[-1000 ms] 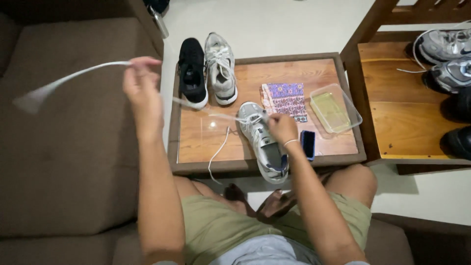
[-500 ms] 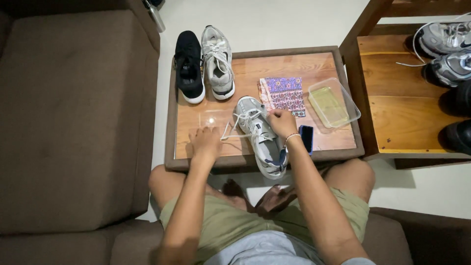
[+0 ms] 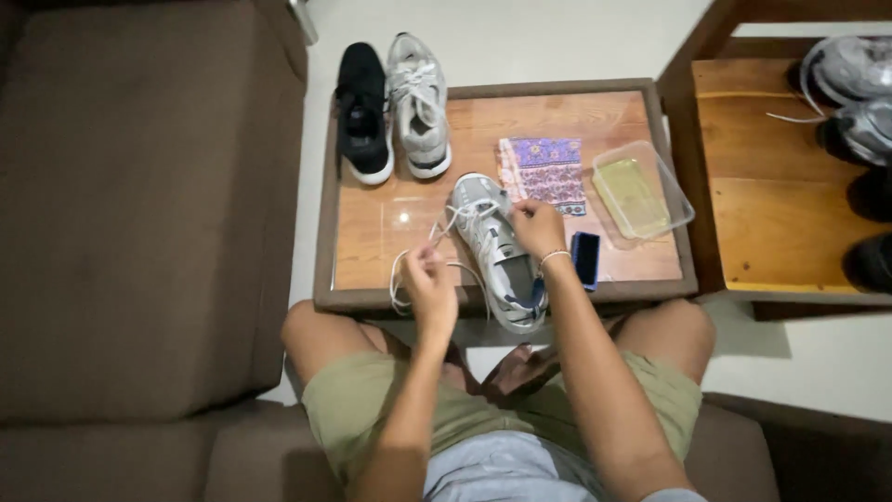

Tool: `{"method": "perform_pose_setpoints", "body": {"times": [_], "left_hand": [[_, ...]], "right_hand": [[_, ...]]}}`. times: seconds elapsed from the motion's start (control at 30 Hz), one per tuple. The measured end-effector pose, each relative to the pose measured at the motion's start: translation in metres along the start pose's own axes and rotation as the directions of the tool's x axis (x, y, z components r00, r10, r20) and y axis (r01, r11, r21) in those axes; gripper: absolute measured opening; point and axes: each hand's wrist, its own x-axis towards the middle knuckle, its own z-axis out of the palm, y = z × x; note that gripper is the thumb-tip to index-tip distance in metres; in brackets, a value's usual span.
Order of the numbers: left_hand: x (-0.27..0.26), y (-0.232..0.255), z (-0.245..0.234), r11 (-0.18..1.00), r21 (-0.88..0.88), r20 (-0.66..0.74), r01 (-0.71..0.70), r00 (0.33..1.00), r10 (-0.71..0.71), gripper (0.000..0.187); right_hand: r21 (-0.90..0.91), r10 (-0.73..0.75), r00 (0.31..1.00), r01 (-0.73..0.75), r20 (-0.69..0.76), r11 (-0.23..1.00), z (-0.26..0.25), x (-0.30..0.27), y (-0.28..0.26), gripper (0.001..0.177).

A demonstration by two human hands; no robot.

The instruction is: Cleaning a white sneaker with a blue sponge and then lacing it up while sitting on a couch.

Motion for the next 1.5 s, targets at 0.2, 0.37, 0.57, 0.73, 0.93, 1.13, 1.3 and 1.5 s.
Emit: {"method": "perform_pose_setpoints", "body": {"times": [0.2, 0.37, 0.57, 0.73, 0.93, 1.13, 1.3, 1.5], "left_hand": [[-0.029, -0.024, -0.022, 0.715, 0.388, 0.513, -0.582, 0.781, 0.357, 0.035], [-0.025, -0.041, -0.028, 0.578, 0.273, 0.767, -0.769, 0.536, 0.351, 0.064], [-0.028, -0.067, -0.003, 0.492, 0.304, 0.649, -0.816, 0.555, 0.52, 0.032], [-0.012, -0.078, 0.001, 0.491, 0.183, 0.556, -0.852, 0.501, 0.663, 0.004], [-0.004, -0.043, -0.014, 0.636, 0.035, 0.485, -0.771, 0.57, 0.664, 0.018], [0.029, 0.076, -0.028, 0.989, -0.062, 0.417, -0.135, 0.896, 0.149, 0.026], [0.068, 0.096, 0.004, 0.926, 0.044, 0.398, -0.374, 0.857, 0.327, 0.025], [0.086, 0.051, 0.058, 0.677, 0.559, 0.625, -0.478, 0.78, 0.035, 0.018]], "right_hand": [[-0.093, -0.008, 1.0, 0.006, -0.015, 0.996, 0.002, -0.004, -0.002, 0.025], [-0.09, -0.03, 0.999, 0.029, -0.018, 0.995, 0.01, 0.011, 0.016, 0.025], [-0.081, -0.013, 0.999, 0.011, -0.031, 0.997, 0.012, 0.011, 0.014, 0.024], [-0.037, 0.023, 1.0, -0.023, -0.009, 0.999, -0.004, 0.001, 0.003, 0.024], [0.002, 0.037, 0.999, -0.037, 0.032, 0.999, -0.006, 0.001, 0.001, 0.026], [-0.007, 0.024, 1.0, -0.024, 0.015, 1.0, -0.005, -0.005, -0.003, 0.025], [0.001, 0.004, 1.0, -0.004, 0.025, 1.0, -0.005, -0.006, -0.006, 0.026], [0.178, 0.078, 0.994, -0.09, 0.076, 0.98, 0.009, 0.022, 0.032, 0.03]]}}
